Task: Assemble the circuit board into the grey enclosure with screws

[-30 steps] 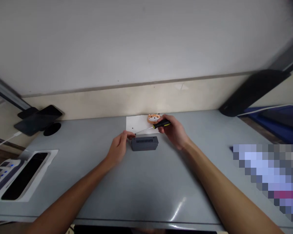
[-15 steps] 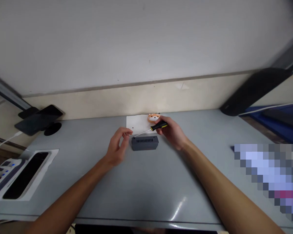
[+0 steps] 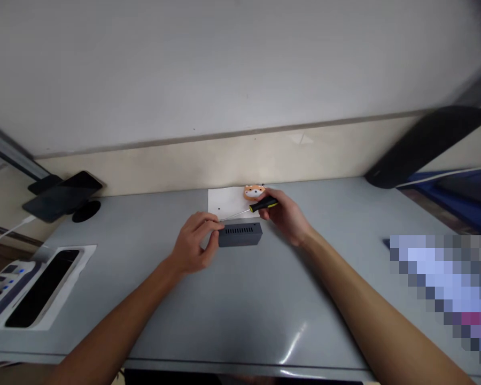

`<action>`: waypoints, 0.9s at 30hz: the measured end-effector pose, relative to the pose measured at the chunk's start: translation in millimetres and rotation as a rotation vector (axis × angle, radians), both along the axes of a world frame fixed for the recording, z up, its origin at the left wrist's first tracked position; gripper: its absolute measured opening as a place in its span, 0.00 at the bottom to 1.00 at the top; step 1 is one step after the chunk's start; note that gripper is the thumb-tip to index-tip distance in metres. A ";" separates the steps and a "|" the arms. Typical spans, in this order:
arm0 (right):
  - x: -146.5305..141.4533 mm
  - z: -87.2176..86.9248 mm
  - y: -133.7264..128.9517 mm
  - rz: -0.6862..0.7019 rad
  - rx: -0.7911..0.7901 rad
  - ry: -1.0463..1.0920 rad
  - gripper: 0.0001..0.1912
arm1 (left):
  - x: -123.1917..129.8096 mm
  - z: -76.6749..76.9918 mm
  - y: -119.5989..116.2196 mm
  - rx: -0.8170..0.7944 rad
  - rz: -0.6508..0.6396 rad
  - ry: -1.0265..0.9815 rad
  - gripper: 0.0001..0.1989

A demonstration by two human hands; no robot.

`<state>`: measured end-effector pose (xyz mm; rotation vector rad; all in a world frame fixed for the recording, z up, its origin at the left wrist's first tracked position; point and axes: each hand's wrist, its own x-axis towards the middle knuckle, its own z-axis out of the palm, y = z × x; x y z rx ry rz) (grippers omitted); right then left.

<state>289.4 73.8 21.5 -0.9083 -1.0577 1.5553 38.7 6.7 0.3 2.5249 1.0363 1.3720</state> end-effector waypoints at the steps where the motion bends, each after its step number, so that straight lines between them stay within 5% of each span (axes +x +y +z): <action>1: -0.3 -1.9 1.1 -0.021 -0.003 -0.012 0.17 | 0.0 -0.2 0.1 0.018 0.002 0.000 0.10; 10: -11.8 -24.4 5.4 -0.145 0.064 -0.351 0.24 | 1.5 4.9 -0.9 0.194 0.067 0.099 0.12; 27: -9.9 -29.1 7.4 -0.138 0.043 -0.339 0.24 | 2.6 -8.5 1.8 -0.071 0.025 -0.084 0.10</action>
